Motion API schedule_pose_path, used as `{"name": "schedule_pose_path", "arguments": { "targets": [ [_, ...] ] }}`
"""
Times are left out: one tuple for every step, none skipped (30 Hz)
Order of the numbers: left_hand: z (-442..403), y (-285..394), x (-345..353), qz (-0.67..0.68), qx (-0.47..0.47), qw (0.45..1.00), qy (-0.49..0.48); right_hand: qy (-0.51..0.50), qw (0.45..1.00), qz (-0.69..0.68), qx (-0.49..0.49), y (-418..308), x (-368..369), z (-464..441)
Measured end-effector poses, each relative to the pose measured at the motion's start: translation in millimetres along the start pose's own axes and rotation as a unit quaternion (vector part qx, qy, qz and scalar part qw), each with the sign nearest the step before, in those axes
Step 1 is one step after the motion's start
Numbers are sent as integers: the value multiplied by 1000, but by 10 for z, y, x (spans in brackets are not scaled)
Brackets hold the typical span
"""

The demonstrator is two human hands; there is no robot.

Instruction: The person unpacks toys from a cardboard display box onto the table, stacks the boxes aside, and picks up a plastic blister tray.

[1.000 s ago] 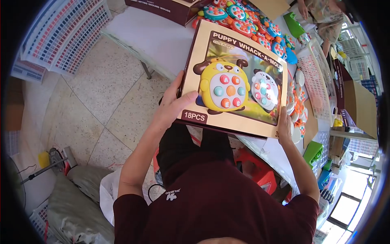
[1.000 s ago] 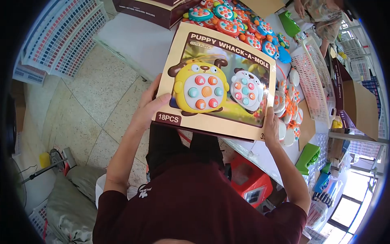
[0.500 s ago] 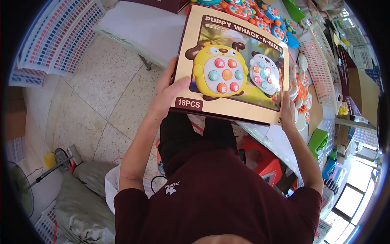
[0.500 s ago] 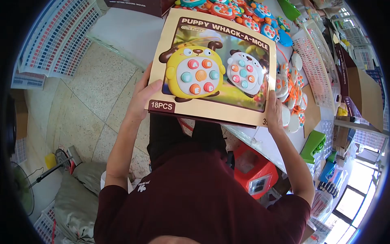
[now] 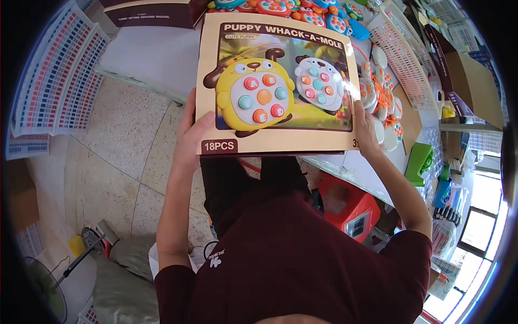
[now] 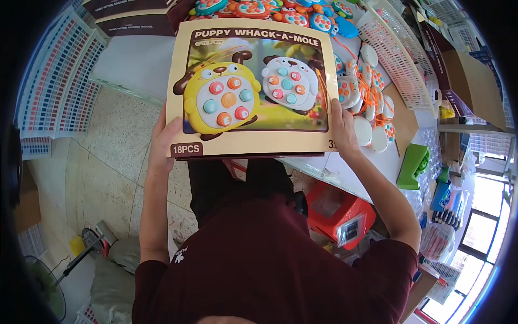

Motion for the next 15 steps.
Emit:
{"name": "schedule_pose_path", "arguments": {
  "targets": [
    [5,-7,2,-1,-1,1000,-2,-3,1000,-5,-2,-30,20,18],
    [9,-13,-8,-1,-2,1000,3,-5,1000,-11,-5,-54,34,31],
    [5,-15,-23,-2,-2,1000,9,-4,1000,-12,-5,-76,36,38],
    [-1,-30,-41,-3,-2,1000,8,-3,1000,-16,-8,-97,42,45],
    [-1,-55,-77,-14,-3,1000,12,-2,1000,-20,-11,-102,44,50],
    [-3,-67,-100,-24,-4,1000,17,-1,1000,-22,-10,-93,37,46],
    [-3,-65,-93,-25,-6,1000,15,-7,1000,-20,-10,-77,38,36],
    [-1,-64,-83,-22,-8,1000,13,-13,1000,-20,-9,-54,38,28],
    [-3,-60,-77,-19,-10,1000,11,-11,1000,-22,-8,-20,19,16],
    [0,-63,-72,-21,-9,1000,7,-16,1000,-3,1,30,1,-6],
    [7,-64,-71,-22,-5,1000,6,-19,1000,16,7,67,-13,-32],
    [-6,-46,-61,-24,2,1000,4,-13,1000,13,1,82,-28,-65],
    [-19,-27,-34,-26,7,1000,-3,12,999,41,-18,22,-45,-61],
    [-6,-26,-29,-20,8,1000,4,37,996,69,-33,-31,-59,-23],
    [-6,-23,-27,-13,7,1000,12,53,995,81,-16,-40,-80,23]
  ]
}}
Point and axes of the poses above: each hand's wrist, its own z-axis away from the middle knuckle, its own x-axis out of the palm, y = z × x, the point moved 9 cm from there along -z, towards the middle knuckle, and after that the axes turned 7 degrees about -y, right-handed, at the moved point
